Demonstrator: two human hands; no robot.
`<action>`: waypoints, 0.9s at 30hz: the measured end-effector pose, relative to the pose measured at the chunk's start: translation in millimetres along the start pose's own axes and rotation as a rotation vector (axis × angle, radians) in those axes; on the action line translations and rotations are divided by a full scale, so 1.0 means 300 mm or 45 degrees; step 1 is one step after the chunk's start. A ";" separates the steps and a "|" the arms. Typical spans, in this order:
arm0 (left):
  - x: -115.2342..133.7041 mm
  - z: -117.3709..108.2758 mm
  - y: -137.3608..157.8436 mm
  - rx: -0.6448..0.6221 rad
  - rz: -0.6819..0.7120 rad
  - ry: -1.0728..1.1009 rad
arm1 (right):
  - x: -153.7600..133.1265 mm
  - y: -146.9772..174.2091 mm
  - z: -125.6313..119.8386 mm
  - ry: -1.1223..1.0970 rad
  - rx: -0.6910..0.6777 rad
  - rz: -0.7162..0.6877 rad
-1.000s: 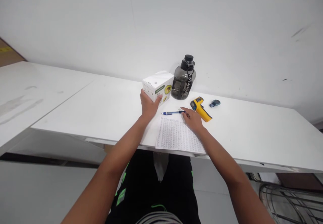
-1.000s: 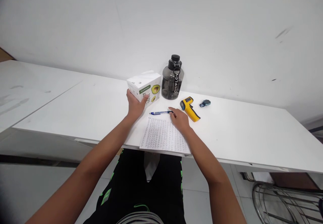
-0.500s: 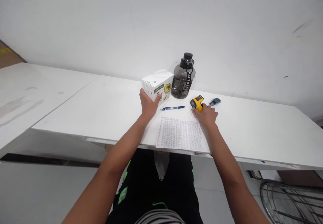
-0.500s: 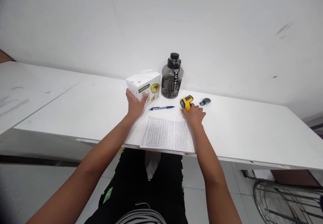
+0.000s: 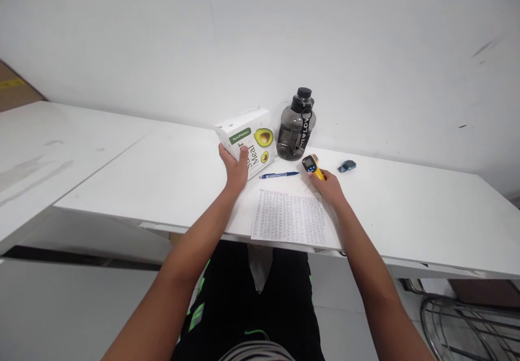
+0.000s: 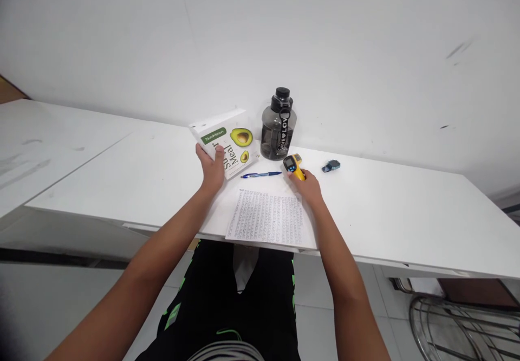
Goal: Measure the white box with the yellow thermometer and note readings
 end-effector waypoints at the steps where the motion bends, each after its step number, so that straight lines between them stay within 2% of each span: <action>1: 0.012 0.000 0.002 -0.013 -0.013 0.063 | -0.014 0.008 0.011 -0.184 -0.043 -0.041; 4: 0.039 0.010 0.013 -0.079 -0.053 0.275 | -0.068 0.044 0.034 -0.533 -0.096 -0.240; 8: 0.038 0.029 0.026 -0.143 -0.108 0.404 | -0.112 0.088 0.057 -0.629 -0.153 -0.431; 13: 0.019 0.041 0.029 -0.193 -0.160 0.460 | -0.113 0.094 0.049 -0.663 -0.174 -0.445; 18: 0.006 0.038 0.028 -0.183 -0.163 0.399 | -0.107 0.090 0.041 -0.665 -0.190 -0.482; 22: 0.006 0.040 0.033 -0.199 -0.100 0.351 | -0.100 0.091 0.061 -0.638 -0.230 -0.543; 27: 0.017 0.054 0.052 -0.297 0.010 0.271 | -0.092 0.092 0.074 -0.629 -0.232 -0.556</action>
Point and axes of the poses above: each hand's wrist, its own y-axis away from the middle knuckle, its own z-axis out of the palm, x = y × z, the point moved 5 cm from there along -y, towards the middle knuckle, and after that the axes turned 7 degrees about x, right-handed, at the moved point
